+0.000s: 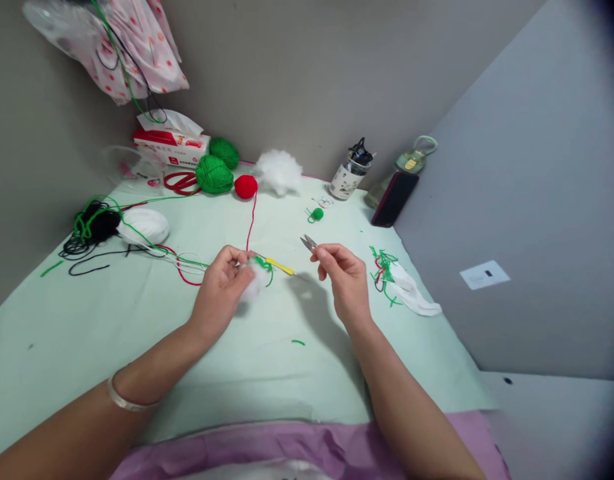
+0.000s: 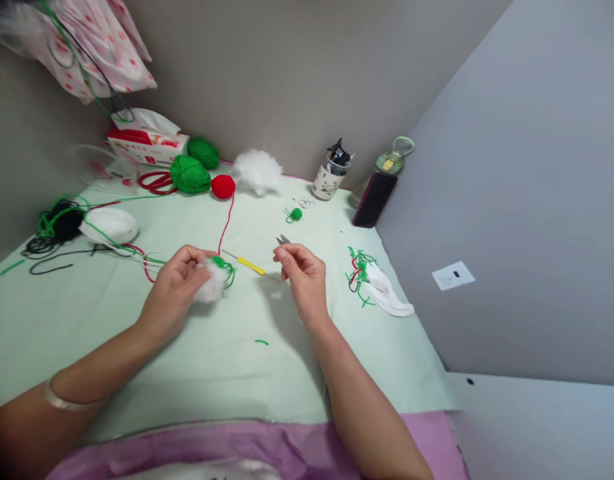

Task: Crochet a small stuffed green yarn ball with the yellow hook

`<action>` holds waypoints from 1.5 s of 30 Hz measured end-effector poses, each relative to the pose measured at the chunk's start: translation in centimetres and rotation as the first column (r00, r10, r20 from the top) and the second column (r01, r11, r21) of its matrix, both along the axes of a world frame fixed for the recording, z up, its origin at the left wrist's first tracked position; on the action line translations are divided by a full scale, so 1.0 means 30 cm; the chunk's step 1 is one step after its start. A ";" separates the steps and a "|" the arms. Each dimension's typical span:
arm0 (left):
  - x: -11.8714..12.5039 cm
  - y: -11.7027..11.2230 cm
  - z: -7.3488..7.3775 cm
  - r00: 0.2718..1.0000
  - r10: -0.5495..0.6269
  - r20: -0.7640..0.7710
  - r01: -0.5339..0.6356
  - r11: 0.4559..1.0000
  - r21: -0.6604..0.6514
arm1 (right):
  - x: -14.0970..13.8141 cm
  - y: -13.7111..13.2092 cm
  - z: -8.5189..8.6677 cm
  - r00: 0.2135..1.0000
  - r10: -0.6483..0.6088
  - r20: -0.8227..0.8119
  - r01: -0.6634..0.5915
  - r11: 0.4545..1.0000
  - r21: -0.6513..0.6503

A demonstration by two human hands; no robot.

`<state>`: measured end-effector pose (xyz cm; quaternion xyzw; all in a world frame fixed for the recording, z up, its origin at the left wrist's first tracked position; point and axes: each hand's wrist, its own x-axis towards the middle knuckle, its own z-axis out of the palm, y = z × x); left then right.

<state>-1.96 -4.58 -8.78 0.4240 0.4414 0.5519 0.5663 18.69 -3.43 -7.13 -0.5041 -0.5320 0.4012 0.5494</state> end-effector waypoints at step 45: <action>-0.059 0.077 -0.015 0.976 0.214 -0.038 -0.213 0.977 0.021 | 0.066 -0.002 0.027 0.862 0.417 -0.289 -0.470 0.870 -0.148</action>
